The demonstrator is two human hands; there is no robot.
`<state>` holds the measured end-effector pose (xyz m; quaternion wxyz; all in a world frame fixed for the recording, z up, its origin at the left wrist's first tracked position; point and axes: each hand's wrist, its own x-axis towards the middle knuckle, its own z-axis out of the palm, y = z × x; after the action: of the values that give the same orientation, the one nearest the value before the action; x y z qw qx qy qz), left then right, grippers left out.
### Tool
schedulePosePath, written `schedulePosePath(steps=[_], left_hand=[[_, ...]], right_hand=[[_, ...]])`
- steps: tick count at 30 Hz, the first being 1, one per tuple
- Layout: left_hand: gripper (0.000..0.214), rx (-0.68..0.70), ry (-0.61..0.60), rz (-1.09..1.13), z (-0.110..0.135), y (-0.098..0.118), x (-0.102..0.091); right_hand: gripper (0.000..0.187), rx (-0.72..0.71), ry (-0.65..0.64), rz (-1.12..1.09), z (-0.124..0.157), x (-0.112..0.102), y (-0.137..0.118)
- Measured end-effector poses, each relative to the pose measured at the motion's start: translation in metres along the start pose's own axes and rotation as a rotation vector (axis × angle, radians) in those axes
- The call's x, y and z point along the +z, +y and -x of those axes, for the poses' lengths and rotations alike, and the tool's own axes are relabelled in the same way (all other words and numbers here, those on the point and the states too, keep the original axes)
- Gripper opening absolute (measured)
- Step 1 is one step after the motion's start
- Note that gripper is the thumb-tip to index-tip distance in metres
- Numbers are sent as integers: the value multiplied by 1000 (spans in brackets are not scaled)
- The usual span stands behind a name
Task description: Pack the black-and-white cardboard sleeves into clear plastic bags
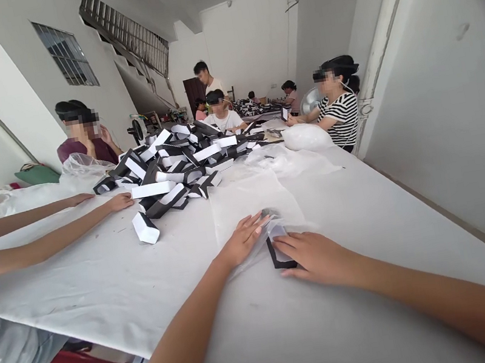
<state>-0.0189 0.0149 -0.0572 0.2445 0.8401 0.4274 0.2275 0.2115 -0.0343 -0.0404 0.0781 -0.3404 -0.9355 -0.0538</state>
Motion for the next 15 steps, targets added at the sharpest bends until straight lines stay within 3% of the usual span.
schedulePosePath(steps=[7, 11, 15], left_hand=[[54, 61, 122, 23, -2, -10, 4], [54, 77, 142, 8, 0, -9, -1], [52, 146, 113, -11, 4, -1, -14]], right_hand=[[46, -15, -84, -2, 0, 0, 3], [37, -52, -146, -80, 7, -25, -8], [36, -51, -107, -206, 11, -47, -22]])
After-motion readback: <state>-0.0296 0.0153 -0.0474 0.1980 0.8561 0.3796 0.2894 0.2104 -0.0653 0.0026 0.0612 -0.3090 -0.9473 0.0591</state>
